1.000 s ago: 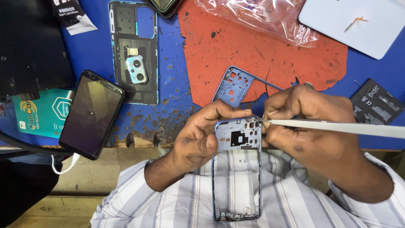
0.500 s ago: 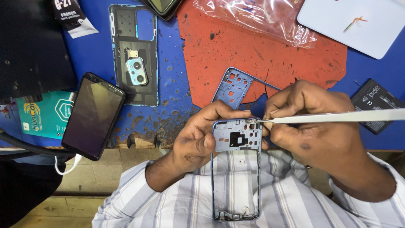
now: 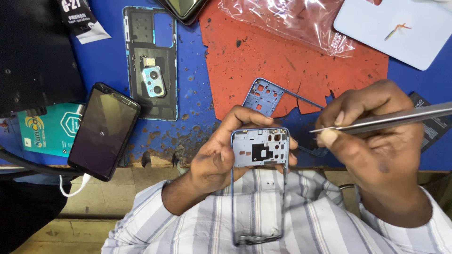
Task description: The person uses tweezers to remove small components from the internal frame of a disassembled smartphone. They then transfer these components to a second phone frame, carefully placing them into corresponding slots. The work is performed on a cluttered workbench with other phone parts and tools visible.
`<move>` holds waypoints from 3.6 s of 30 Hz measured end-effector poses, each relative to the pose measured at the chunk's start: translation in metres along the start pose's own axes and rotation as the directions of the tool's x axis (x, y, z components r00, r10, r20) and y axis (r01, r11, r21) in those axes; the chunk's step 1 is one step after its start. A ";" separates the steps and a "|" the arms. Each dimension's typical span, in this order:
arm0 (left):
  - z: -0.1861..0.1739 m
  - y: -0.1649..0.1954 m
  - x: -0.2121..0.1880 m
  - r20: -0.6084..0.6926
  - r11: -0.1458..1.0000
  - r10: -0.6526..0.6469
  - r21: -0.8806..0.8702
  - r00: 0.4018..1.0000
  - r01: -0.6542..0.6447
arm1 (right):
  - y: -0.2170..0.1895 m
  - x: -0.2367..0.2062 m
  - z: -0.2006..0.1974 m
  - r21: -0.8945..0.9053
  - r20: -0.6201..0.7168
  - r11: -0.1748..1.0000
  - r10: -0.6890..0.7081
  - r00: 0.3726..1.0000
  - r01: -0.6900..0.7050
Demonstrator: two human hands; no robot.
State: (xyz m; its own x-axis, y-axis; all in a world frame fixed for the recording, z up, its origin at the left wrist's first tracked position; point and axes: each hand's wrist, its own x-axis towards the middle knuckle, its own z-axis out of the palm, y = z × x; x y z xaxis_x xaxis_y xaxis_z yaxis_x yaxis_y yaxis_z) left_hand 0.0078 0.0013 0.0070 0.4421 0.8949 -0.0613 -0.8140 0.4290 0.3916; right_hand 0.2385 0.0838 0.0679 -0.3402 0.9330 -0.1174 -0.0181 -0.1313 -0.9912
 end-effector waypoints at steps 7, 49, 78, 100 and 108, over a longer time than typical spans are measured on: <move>0.000 -0.001 0.003 -0.016 0.998 0.058 0.039 0.998 -0.058 | -0.001 -0.002 0.016 -0.009 -0.143 0.999 0.034 0.989 -0.035; -0.012 -0.024 -0.002 -0.025 0.926 0.239 0.305 0.971 -0.220 | 0.008 -0.009 0.054 -0.637 0.216 0.604 -0.457 0.863 0.479; -0.014 -0.027 -0.004 -0.032 0.935 0.237 0.280 0.971 -0.219 | 0.000 -0.009 0.051 -0.566 0.166 0.703 -0.413 0.895 0.430; -0.014 -0.027 -0.003 -0.089 0.958 0.174 0.247 0.981 -0.148 | -0.021 0.001 0.050 -0.611 0.173 0.723 -0.273 0.946 0.321; -0.012 -0.028 -0.004 -0.069 0.942 0.228 0.270 0.971 -0.201 | -0.005 -0.009 0.057 -0.756 0.279 0.495 -0.347 0.895 0.428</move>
State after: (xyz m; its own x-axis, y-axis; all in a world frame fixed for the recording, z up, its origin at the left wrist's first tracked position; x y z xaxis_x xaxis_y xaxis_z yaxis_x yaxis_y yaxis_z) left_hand 0.0243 -0.0132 -0.0150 0.2183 0.9753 -0.0336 -0.7538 0.1904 0.6289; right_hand 0.1878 0.0571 0.0769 -0.5608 0.7872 0.2564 0.5567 0.5878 -0.5871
